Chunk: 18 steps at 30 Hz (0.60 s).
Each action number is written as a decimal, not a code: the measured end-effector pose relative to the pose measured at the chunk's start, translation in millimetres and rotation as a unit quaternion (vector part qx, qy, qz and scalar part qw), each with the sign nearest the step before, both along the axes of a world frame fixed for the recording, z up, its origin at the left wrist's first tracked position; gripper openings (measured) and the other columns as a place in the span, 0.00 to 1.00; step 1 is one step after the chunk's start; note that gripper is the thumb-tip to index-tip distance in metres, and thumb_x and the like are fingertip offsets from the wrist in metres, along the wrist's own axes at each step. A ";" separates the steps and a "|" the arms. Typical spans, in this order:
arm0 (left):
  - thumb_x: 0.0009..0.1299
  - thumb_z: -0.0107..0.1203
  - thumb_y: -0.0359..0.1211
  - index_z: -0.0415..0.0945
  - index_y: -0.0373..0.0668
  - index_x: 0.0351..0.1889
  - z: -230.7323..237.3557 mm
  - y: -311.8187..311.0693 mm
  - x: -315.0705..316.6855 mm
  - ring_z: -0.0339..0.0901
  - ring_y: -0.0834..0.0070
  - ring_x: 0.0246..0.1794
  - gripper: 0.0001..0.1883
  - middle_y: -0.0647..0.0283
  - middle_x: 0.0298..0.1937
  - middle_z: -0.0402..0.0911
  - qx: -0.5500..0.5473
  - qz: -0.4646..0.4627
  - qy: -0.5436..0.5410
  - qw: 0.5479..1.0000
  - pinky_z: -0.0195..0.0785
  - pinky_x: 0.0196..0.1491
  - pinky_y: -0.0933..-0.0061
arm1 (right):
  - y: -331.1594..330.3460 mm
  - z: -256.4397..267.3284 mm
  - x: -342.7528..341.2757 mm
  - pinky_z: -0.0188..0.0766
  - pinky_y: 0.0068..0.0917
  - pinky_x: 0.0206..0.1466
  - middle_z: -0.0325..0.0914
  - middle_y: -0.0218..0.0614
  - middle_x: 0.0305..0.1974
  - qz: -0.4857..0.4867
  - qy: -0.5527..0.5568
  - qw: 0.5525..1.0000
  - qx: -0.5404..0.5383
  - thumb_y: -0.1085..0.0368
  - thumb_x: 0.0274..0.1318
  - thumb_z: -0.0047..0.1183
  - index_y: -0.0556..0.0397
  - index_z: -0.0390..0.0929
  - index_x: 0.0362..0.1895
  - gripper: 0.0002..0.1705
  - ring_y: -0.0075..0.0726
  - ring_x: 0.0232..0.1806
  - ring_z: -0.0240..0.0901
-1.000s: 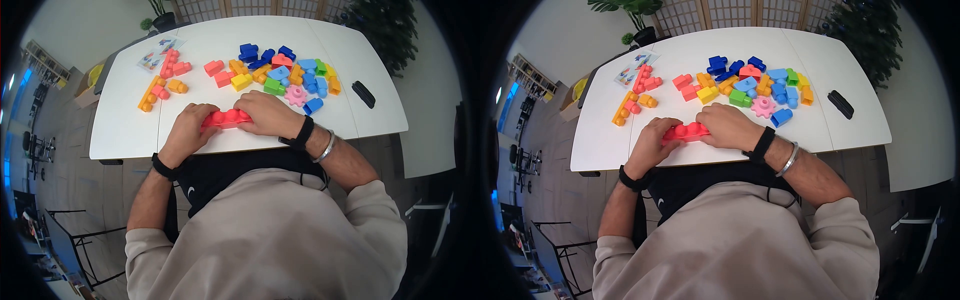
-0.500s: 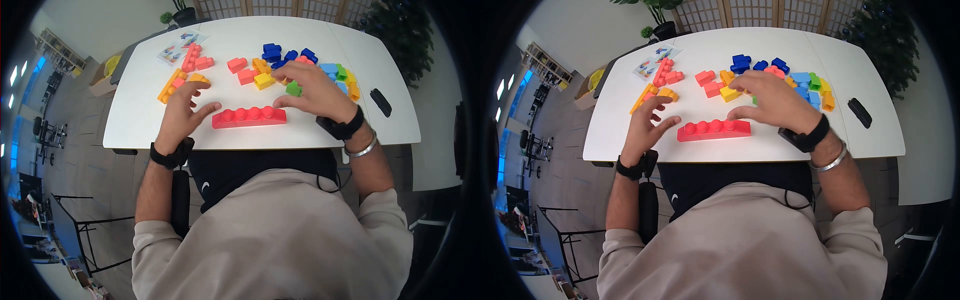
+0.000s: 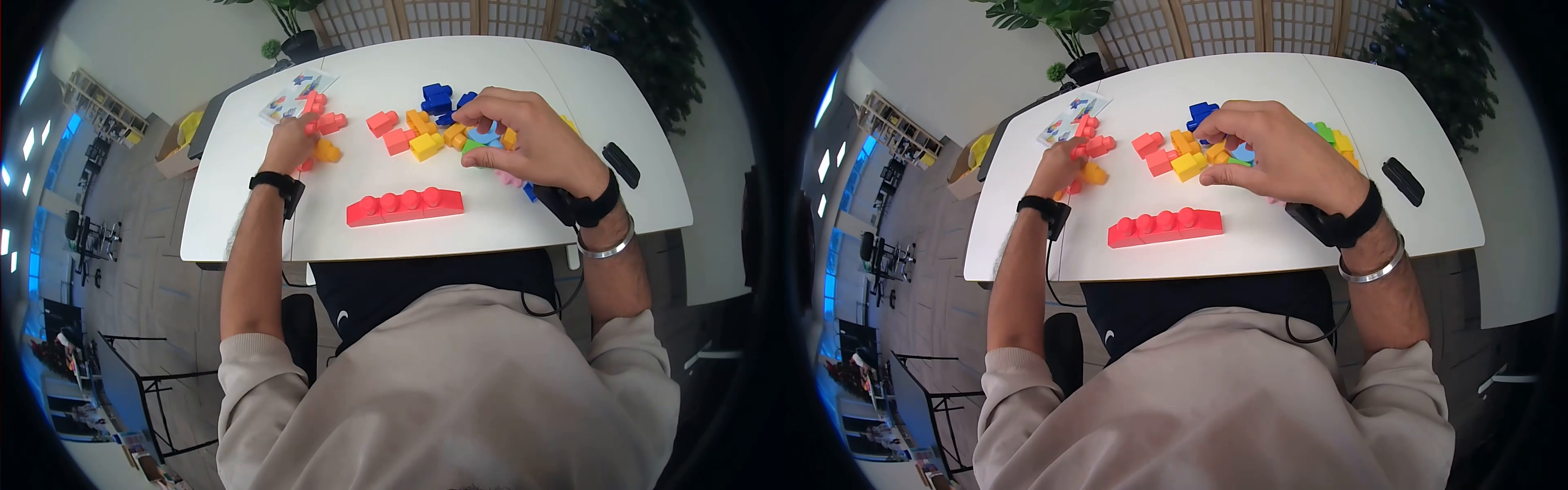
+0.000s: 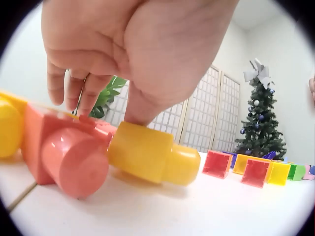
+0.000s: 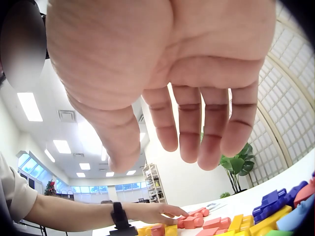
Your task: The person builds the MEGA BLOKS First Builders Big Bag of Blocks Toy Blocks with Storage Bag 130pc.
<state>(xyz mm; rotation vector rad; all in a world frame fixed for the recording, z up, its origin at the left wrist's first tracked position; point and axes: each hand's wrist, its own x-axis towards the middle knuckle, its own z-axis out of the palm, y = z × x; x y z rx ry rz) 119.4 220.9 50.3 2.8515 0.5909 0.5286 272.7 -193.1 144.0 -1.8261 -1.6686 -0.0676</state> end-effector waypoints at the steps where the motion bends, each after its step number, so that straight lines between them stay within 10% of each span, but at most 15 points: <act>1: 0.73 0.66 0.34 0.88 0.47 0.60 -1.8 3.4 5.6 0.87 0.45 0.55 0.17 0.47 0.57 0.89 -0.020 0.024 0.027 0.999 0.80 0.62 0.51 | -0.5 0.0 0.3 0.81 0.32 0.51 0.87 0.40 0.47 -0.001 0.002 1.000 0.001 0.54 0.54 0.81 0.57 0.87 0.56 0.30 0.38 0.46 0.83; 18: 0.76 0.63 0.34 0.91 0.39 0.50 20.2 11.4 3.2 0.89 0.75 0.39 0.11 0.60 0.40 0.94 -0.161 0.080 -0.149 0.972 0.80 0.48 0.71 | 1.0 -3.3 1.5 0.83 0.36 0.55 0.87 0.45 0.49 0.006 0.009 1.000 -0.027 0.53 0.60 0.77 0.60 0.86 0.56 0.28 0.43 0.48 0.87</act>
